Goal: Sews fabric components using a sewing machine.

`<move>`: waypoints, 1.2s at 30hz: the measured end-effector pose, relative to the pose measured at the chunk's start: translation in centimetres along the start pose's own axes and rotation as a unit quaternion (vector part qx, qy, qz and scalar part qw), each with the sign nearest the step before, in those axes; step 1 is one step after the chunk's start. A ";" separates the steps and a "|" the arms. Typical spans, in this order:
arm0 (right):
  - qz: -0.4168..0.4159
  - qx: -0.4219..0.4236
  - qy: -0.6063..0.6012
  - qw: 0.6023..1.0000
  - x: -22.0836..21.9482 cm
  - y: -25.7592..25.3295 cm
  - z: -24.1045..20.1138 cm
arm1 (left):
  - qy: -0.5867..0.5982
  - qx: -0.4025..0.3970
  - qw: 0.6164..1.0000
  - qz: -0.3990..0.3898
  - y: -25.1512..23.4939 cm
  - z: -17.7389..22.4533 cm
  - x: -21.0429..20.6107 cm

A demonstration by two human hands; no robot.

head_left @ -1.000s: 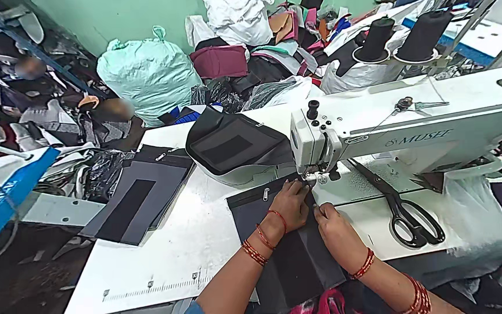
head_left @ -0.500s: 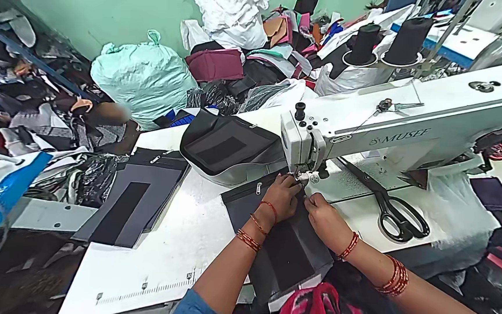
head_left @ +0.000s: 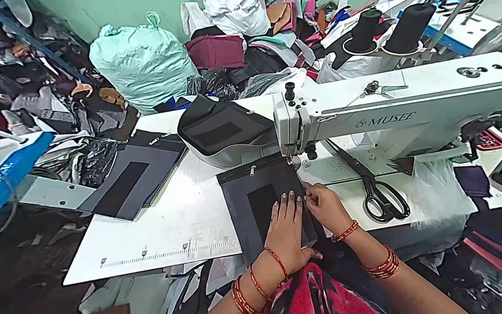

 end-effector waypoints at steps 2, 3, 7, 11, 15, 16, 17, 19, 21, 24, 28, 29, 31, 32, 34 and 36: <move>0.002 0.000 -0.003 1.000 -0.1 0.6 0.4 | -0.012 0.006 1.000 -0.007 0.1 0.2 -0.3; 0.001 -0.004 -0.003 1.000 -0.1 0.9 0.6 | -0.016 0.006 1.000 -0.001 0.1 0.2 -0.4; 0.006 -0.012 0.015 1.000 0.1 1.8 0.9 | -0.036 0.002 0.998 0.054 0.1 0.6 -1.5; -0.006 -0.009 0.024 1.000 0.4 2.0 0.8 | -0.044 -0.001 0.994 0.098 0.1 0.7 -2.1; -0.035 -0.012 0.018 0.999 0.7 1.7 0.8 | -0.028 0.001 0.993 0.112 0.1 0.9 -1.9; -0.041 -0.015 0.016 0.999 0.8 1.6 0.8 | -0.024 0.003 0.992 0.121 0.1 1.0 -1.9; -0.047 -0.019 0.014 0.999 0.8 1.6 0.8 | -0.018 0.011 0.992 0.126 0.0 1.2 -1.8; -0.050 -0.024 0.009 0.998 0.9 1.5 1.0 | -0.011 0.030 0.991 0.128 -0.3 1.5 -1.6; -0.048 -0.031 0.012 0.998 0.9 1.5 1.0 | -0.009 0.050 0.990 0.130 -0.5 1.7 -1.3; -0.041 -0.037 0.019 0.998 1.0 1.4 1.1 | -0.014 0.064 0.989 0.130 -0.9 2.1 -0.9; -0.056 -0.041 0.025 0.997 1.2 1.5 0.9 | -0.050 0.072 0.989 0.123 -1.7 2.9 -0.5; -0.058 -0.041 0.024 0.997 1.3 1.4 0.9 | -0.052 0.078 0.989 0.115 -1.9 3.1 -0.2; -0.066 -0.043 0.017 0.997 1.4 1.3 0.9 | -0.041 0.099 0.991 0.084 -2.1 3.4 0.7; -0.070 -0.044 0.018 0.996 1.5 1.3 0.9 | -0.023 0.112 0.991 0.064 -2.2 3.5 1.3; -0.077 -0.044 0.024 0.996 1.5 1.3 0.8 | 0.011 0.129 0.990 0.050 -2.0 3.6 2.0; -0.083 -0.041 0.025 0.995 1.5 1.3 0.7 | 0.038 0.129 0.989 0.068 -1.7 3.2 2.3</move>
Point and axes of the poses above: each hand's wrist, its own y-axis away from the middle knuckle, its own x-axis out of the back of the hand, z = x × y, the point moved 2 cm from there along -y, towards the middle knuckle, and after that the axes turned 14 degrees about -x, right-handed, at the moved point
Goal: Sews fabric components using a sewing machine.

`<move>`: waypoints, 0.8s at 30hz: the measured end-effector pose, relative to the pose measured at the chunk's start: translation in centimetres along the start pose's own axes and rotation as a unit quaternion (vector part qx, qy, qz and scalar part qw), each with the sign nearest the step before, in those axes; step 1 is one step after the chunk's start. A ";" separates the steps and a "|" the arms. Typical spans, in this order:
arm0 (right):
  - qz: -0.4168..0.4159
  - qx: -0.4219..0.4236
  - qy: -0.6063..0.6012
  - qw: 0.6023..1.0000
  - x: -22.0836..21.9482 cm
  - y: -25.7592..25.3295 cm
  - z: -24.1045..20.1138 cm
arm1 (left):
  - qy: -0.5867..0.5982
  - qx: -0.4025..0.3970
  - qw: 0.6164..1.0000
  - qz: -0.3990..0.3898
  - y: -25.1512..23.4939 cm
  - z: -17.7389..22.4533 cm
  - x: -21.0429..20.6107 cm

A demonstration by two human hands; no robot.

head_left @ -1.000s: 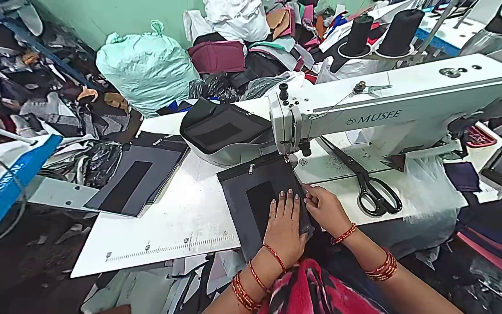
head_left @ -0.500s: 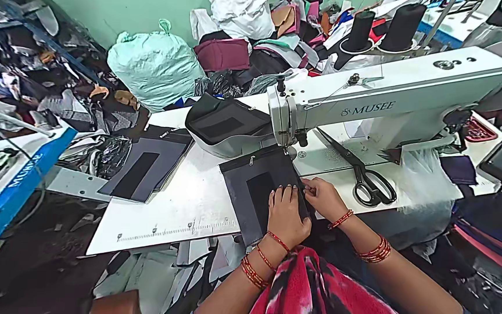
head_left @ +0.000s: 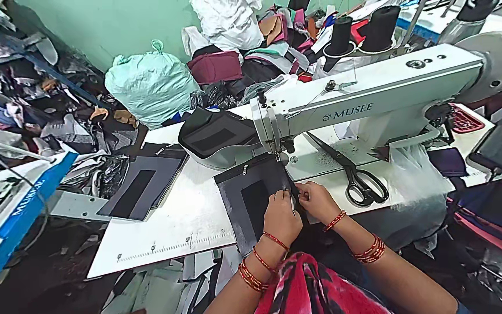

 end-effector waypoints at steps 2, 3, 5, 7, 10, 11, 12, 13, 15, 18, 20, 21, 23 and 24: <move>-0.013 0.000 -0.009 1.000 0.0 0.1 -0.1 | 0.021 -0.007 1.000 0.017 0.1 -0.5 0.2; -0.021 0.003 -0.019 1.000 -0.1 0.1 -0.1 | 0.028 -0.011 0.999 0.021 0.1 -0.6 0.2; -0.034 0.010 -0.049 0.998 -0.3 0.0 -0.1 | 0.032 -0.018 0.999 0.025 0.1 -0.8 0.2; -0.040 0.013 -0.075 0.996 -0.6 -0.1 -0.1 | 0.031 -0.021 0.999 0.027 0.1 -0.8 0.1; -0.041 0.014 -0.099 0.994 -0.8 -0.3 0.1 | -0.001 -0.015 1.000 0.007 0.1 -0.6 -0.1; -0.037 0.013 -0.102 0.994 -0.8 -0.2 0.2 | -0.017 -0.012 1.000 -0.008 0.1 -0.4 -0.1; -0.033 0.013 -0.105 0.994 -0.8 -0.2 0.3 | -0.033 -0.011 0.999 -0.022 -0.1 -0.2 -0.2; -0.031 0.011 -0.106 0.994 -0.7 -0.1 0.3 | -0.047 -0.011 0.998 -0.035 -0.2 0.0 -0.3; -0.032 0.008 -0.102 0.994 -0.6 0.0 0.4 | -0.067 -0.017 0.996 -0.050 -0.3 0.3 -0.4; -0.031 0.009 -0.083 0.996 -0.6 0.1 0.2 | -0.088 -0.027 0.993 -0.073 -0.3 0.5 -0.4; -0.029 0.019 -0.061 0.998 -0.6 0.1 0.1 | -0.093 -0.033 0.992 -0.082 -0.3 0.6 -0.4; -0.025 0.025 -0.051 0.998 -0.6 0.2 0.0 | -0.094 -0.037 0.991 -0.083 -0.3 0.5 -0.5; -0.024 0.030 -0.035 0.999 -0.6 0.4 -0.1 | -0.093 -0.047 0.992 -0.077 -0.2 0.3 -0.6; -0.026 0.031 -0.028 0.999 -0.6 0.5 -0.1 | -0.092 -0.055 0.992 -0.070 -0.1 0.2 -0.7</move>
Point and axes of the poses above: each hand's wrist, its own y-axis away from the middle knuckle, its own x-axis out of the back of the hand, z = x × y, the point moved 2 cm from there along -y, towards the middle knuckle, and after that the axes turned 14 degrees about -x, right-handed, at the moved point
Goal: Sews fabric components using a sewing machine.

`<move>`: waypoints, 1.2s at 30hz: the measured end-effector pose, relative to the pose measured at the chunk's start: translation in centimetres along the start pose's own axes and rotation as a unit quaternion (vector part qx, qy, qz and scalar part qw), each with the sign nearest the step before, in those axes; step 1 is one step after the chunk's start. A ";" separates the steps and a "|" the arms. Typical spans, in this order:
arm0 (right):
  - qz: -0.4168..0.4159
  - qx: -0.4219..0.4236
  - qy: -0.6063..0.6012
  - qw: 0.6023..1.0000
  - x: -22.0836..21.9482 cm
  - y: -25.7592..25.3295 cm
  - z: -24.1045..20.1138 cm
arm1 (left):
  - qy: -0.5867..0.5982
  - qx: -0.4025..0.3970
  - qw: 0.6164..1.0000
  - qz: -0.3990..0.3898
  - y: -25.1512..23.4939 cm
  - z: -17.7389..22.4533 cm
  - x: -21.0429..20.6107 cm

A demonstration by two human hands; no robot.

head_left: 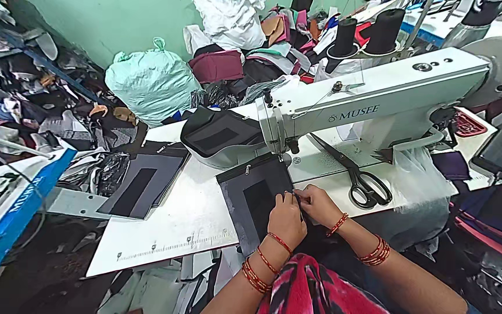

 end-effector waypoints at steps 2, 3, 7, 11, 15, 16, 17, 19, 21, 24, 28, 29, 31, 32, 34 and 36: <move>-0.007 -0.001 0.007 1.000 0.0 0.1 -0.2 | -0.001 -0.008 1.000 0.009 0.2 -0.2 -0.3; -0.010 0.001 0.011 1.000 0.1 0.1 -0.2 | 0.001 -0.011 1.000 0.010 0.3 -0.3 -0.4; -0.023 0.000 0.044 0.999 0.0 0.2 -0.6 | 0.020 -0.056 0.997 0.041 1.1 -1.3 -1.2; -0.018 -0.005 0.104 0.994 -0.6 0.7 -1.5 | 0.039 -0.166 0.971 0.168 1.8 -3.3 -2.2; 0.093 0.039 0.177 0.979 -3.0 1.3 -1.2 | 0.087 -0.246 0.921 0.291 1.6 -6.0 -2.0; 0.133 0.061 0.183 0.972 -3.6 1.2 -1.0 | 0.104 -0.239 0.910 0.322 1.1 -6.8 -1.8; 0.170 0.083 0.187 0.964 -4.0 1.2 -0.8 | 0.118 -0.229 0.901 0.348 0.4 -7.5 -1.5; 0.218 0.110 0.197 0.950 -4.5 1.2 -0.6 | 0.134 -0.210 0.909 0.334 -1.2 -8.0 -0.4; 0.225 0.111 0.207 0.946 -4.6 1.3 -0.7 | 0.099 -0.200 0.944 0.242 -3.0 -7.8 1.1; 0.237 0.107 0.211 0.942 -4.7 1.3 -0.8 | -0.013 -0.181 0.983 0.029 -6.0 -7.2 3.2; 0.270 0.122 0.207 0.933 -4.9 1.1 -0.4 | -0.035 -0.225 0.974 0.014 -6.9 -8.4 3.2; 0.270 0.121 0.207 0.933 -4.9 1.1 -0.4 | -0.021 -0.243 0.969 0.041 -6.6 -8.9 2.9; 0.284 0.130 0.208 0.927 -5.0 1.0 -0.2 | 0.012 -0.271 0.957 0.104 -6.0 -9.8 2.1; 0.292 0.134 0.209 0.924 -5.1 0.9 -0.2 | 0.023 -0.287 0.948 0.139 -5.8 -10.2 1.8; 0.302 0.139 0.215 0.918 -5.2 0.9 -0.2 | 0.017 -0.312 0.931 0.187 -5.3 -10.6 1.4; 0.303 0.143 0.218 0.917 -5.2 0.9 -0.2 | -0.017 -0.330 0.913 0.241 -5.2 -11.0 0.8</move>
Point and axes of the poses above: each hand's wrist, its own y-axis away from the middle knuckle, its own x-axis out of the back of the hand, z = x × y, the point moved 2 cm from there along -y, towards the middle knuckle, and after that the axes turned 14 degrees about -x, right-handed, at the moved point
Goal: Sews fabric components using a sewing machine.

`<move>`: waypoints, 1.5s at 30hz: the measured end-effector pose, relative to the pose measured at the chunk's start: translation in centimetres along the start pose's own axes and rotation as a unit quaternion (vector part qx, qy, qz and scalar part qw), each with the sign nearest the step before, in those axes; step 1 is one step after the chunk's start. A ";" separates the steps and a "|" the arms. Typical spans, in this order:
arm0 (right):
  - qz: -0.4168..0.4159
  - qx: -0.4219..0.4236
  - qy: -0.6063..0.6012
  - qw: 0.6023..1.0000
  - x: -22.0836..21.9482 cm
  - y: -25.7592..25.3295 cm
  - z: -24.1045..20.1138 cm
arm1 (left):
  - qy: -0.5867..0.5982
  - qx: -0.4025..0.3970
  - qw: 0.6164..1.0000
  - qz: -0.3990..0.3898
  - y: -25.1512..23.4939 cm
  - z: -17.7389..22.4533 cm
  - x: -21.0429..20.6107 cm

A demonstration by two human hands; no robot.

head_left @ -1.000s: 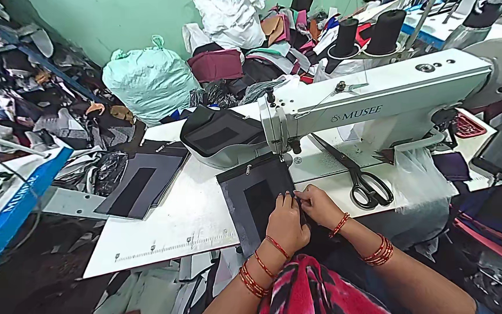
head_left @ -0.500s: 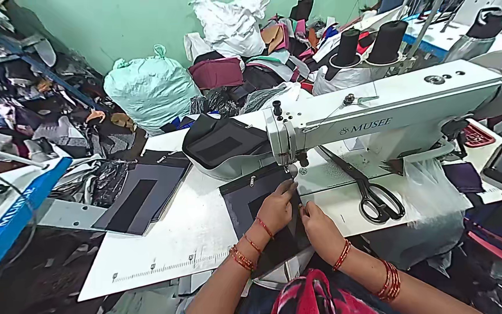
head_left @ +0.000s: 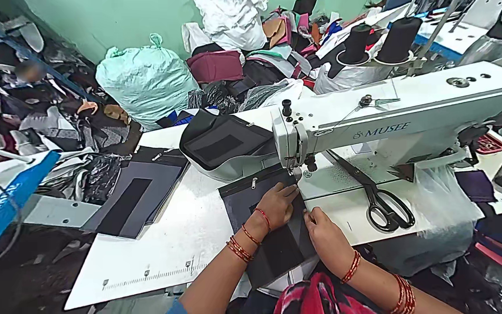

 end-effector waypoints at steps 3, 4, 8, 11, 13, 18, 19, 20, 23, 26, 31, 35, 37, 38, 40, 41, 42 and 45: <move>0.014 0.006 -0.005 1.000 -0.1 0.0 0.1 | -0.016 0.007 1.000 0.008 0.5 0.1 -0.1; 0.017 0.006 -0.005 1.000 -0.1 -0.1 0.1 | -0.010 0.008 1.000 0.008 0.6 0.1 -0.2; 0.016 0.008 0.000 1.000 -0.2 -0.3 0.1 | -0.001 0.003 1.000 0.010 0.6 0.0 -0.2; 0.001 0.007 -0.010 1.000 -0.2 -0.7 0.1 | 0.019 0.021 1.000 -0.013 0.4 -0.2 0.1; -0.008 0.004 -0.020 1.000 -0.2 -1.3 0.1 | 0.032 0.037 0.998 -0.036 0.1 -0.6 0.5; -0.046 -0.008 -0.018 0.999 -0.3 -2.8 -0.3 | 0.048 0.049 0.996 -0.056 -0.7 -2.1 1.2; -0.051 -0.010 -0.013 0.999 -0.3 -3.1 -0.3 | 0.049 0.051 0.996 -0.062 -0.9 -2.4 1.4; -0.051 -0.011 -0.007 0.999 -0.4 -3.4 -0.4 | 0.051 0.051 0.995 -0.069 -1.0 -2.7 1.5; -0.070 -0.027 -0.003 0.997 -0.5 -4.2 -0.5 | 0.056 0.053 0.994 -0.083 -1.4 -3.4 1.8; -0.082 -0.051 -0.011 0.995 -0.5 -4.8 -0.7 | 0.061 0.057 0.994 -0.070 -1.5 -4.0 1.5; -0.045 -0.036 -0.010 0.998 -1.2 -5.5 -0.5 | 0.050 0.045 0.998 -0.021 -1.4 -4.9 0.9; -0.064 -0.035 -0.030 0.997 -1.0 -5.7 -0.2 | 0.051 0.040 0.998 -0.014 -1.3 -4.5 0.9; -0.083 -0.039 -0.059 0.994 -0.7 -5.8 0.0 | 0.038 0.050 0.998 -0.001 -1.4 -3.4 0.9; -0.089 -0.042 -0.072 0.992 -0.5 -5.8 0.1 | 0.031 0.065 0.997 0.003 -1.3 -2.4 0.9; -0.102 -0.052 -0.092 0.989 -0.3 -5.8 0.2 | 0.033 0.118 0.992 -0.007 -0.9 -0.3 0.9; -0.099 -0.053 -0.097 0.989 -0.4 -5.8 0.2 | 0.041 0.143 0.989 -0.008 -0.6 0.7 0.7; -0.096 -0.052 -0.100 0.989 -0.5 -5.8 0.3 | 0.042 0.152 0.987 0.016 -0.2 1.2 0.3; -0.097 -0.046 -0.101 0.989 -0.6 -5.7 0.2 | 0.049 0.163 0.984 0.058 0.4 1.9 -0.4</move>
Point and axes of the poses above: each hand's wrist, its own y-axis away from the middle knuckle, its own x-axis out of the back of the hand, z = x × y, the point moved 2 cm from there along -y, towards the middle knuckle, and after that the axes turned 14 degrees about -x, right-handed, at the moved point
